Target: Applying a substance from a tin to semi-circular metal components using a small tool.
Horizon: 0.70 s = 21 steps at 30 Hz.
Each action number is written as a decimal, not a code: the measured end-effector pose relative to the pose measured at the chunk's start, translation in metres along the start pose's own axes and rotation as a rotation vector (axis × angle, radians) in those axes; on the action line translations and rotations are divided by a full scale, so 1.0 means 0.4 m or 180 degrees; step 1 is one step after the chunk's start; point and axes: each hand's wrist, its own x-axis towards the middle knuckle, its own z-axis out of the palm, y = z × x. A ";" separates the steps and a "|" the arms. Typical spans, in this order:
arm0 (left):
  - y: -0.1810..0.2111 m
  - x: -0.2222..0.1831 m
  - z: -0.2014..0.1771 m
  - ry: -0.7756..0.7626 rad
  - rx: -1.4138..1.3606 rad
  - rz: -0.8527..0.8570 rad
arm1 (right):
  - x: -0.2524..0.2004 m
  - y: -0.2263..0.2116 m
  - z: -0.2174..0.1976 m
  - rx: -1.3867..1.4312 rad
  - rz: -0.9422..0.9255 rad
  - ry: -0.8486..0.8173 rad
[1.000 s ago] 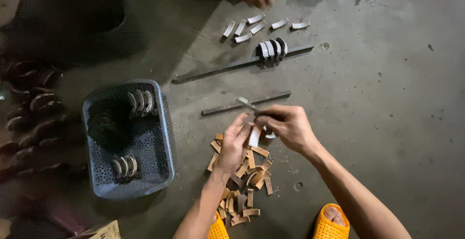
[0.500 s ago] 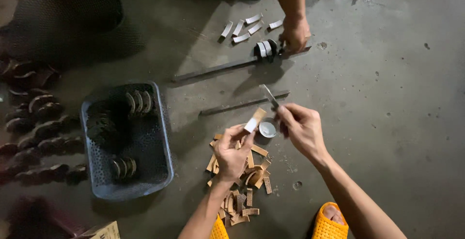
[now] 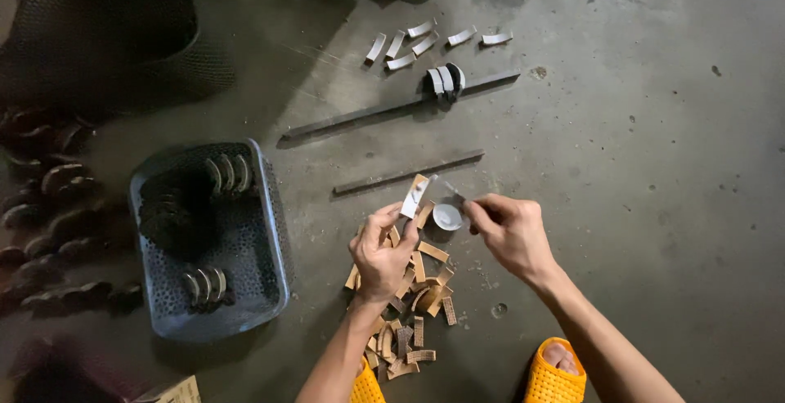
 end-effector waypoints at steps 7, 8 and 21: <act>-0.033 -0.008 0.023 -0.0255 0.0229 0.0312 | 0.002 0.039 0.028 -0.0198 -0.0466 -0.0141; -0.031 -0.004 0.030 -0.0215 0.0216 0.0292 | 0.014 0.046 0.029 -0.0144 -0.0249 -0.0096; -0.159 0.276 0.191 -0.0319 0.0398 -0.1058 | 0.103 0.275 -0.033 0.1329 0.1394 0.0796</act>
